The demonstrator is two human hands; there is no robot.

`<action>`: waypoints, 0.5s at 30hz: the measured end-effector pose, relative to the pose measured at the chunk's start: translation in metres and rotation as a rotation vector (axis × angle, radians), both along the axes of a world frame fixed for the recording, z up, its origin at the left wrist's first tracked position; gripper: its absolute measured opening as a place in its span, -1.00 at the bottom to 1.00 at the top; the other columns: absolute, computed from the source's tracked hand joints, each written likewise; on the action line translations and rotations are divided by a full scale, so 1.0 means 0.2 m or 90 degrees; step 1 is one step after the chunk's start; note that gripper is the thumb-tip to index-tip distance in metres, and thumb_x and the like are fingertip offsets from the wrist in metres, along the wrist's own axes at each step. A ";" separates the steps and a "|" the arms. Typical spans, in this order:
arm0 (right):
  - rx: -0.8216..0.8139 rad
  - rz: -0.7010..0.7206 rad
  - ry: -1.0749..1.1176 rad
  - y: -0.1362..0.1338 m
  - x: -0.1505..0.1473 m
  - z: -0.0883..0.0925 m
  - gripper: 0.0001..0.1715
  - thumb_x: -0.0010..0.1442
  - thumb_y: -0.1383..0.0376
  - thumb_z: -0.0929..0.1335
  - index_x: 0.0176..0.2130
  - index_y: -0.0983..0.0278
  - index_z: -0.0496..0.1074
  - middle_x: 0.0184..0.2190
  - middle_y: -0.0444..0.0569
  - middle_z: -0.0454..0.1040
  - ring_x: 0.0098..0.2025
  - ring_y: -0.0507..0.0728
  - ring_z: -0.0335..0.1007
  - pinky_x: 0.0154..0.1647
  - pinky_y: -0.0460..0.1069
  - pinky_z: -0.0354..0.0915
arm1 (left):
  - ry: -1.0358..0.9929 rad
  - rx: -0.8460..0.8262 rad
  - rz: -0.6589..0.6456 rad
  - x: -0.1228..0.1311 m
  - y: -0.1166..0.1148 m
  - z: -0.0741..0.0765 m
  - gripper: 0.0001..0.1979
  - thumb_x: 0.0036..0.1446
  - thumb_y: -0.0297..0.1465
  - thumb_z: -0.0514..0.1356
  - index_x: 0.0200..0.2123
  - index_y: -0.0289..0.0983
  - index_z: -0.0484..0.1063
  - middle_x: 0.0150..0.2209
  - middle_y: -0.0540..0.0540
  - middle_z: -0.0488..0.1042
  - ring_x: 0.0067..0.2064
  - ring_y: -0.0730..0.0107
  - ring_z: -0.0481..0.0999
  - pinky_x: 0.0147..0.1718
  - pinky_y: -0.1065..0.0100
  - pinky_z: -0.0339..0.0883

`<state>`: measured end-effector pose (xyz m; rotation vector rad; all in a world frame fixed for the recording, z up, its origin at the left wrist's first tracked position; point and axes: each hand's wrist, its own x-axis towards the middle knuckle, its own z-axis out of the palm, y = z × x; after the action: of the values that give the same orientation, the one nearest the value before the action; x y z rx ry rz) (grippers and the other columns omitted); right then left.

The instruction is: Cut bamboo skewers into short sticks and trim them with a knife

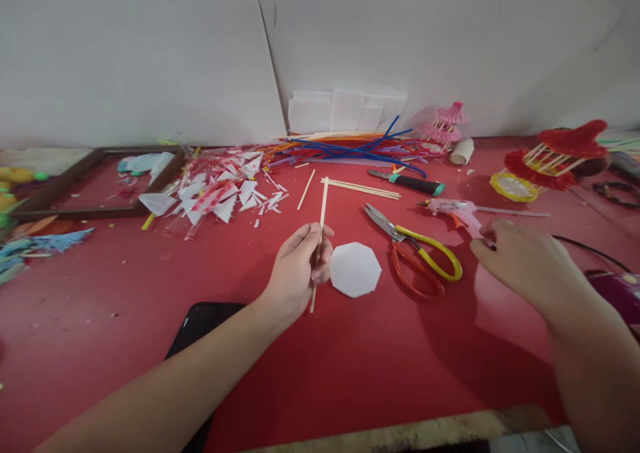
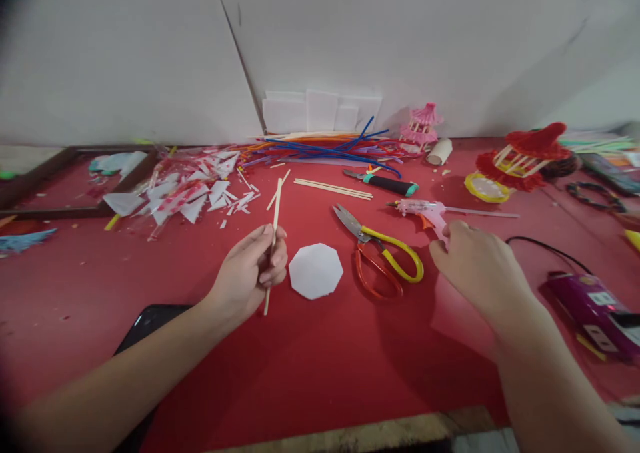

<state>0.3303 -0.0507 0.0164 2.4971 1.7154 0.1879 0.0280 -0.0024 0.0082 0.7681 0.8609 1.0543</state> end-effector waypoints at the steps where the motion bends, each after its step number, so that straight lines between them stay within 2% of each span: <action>1: -0.004 -0.006 -0.003 0.01 0.01 -0.01 -0.78 0.17 0.18 0.18 -0.30 0.21 0.32 -0.42 0.09 0.49 -0.32 0.31 0.46 -0.40 0.04 0.15 | -0.001 0.002 0.000 0.00 0.00 0.00 -0.75 0.30 -0.37 0.02 -0.41 -0.32 0.36 -0.67 0.09 0.25 -0.74 0.69 0.04 -0.75 0.59 -0.04; 4: 0.024 -0.006 0.006 0.03 0.03 -0.04 -0.77 0.18 0.17 0.19 -0.31 0.22 0.34 -0.38 0.08 0.49 -0.29 0.32 0.46 -0.37 0.05 0.18 | -0.003 0.001 -0.004 0.00 0.00 0.00 -0.75 0.31 -0.37 0.01 -0.41 -0.31 0.35 -0.67 0.10 0.25 -0.74 0.70 0.05 -0.76 0.60 -0.03; 9: 0.068 0.058 0.015 0.07 0.08 -0.12 -0.72 0.15 0.31 0.25 -0.12 0.30 0.37 -0.13 0.19 0.43 -0.10 0.29 0.40 -0.21 0.05 0.22 | 0.013 -0.013 -0.028 0.00 -0.01 0.00 -0.78 0.30 -0.34 0.05 -0.38 -0.30 0.35 -0.66 0.13 0.26 -0.77 0.72 0.06 -0.80 0.62 -0.01; 15: 0.116 0.075 0.021 0.08 0.11 -0.16 -0.76 0.18 0.32 0.23 -0.19 0.33 0.42 -0.22 0.22 0.37 -0.22 0.25 0.39 -0.34 0.04 0.20 | 0.014 0.012 -0.059 0.01 -0.01 -0.01 -0.81 0.28 -0.34 0.08 -0.37 -0.28 0.36 -0.65 0.14 0.29 -0.77 0.67 0.19 -0.80 0.58 0.16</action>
<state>0.3526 -0.0344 -0.0160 2.5357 1.9417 0.3285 0.0309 -0.0053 0.0066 0.8300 0.8271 0.9746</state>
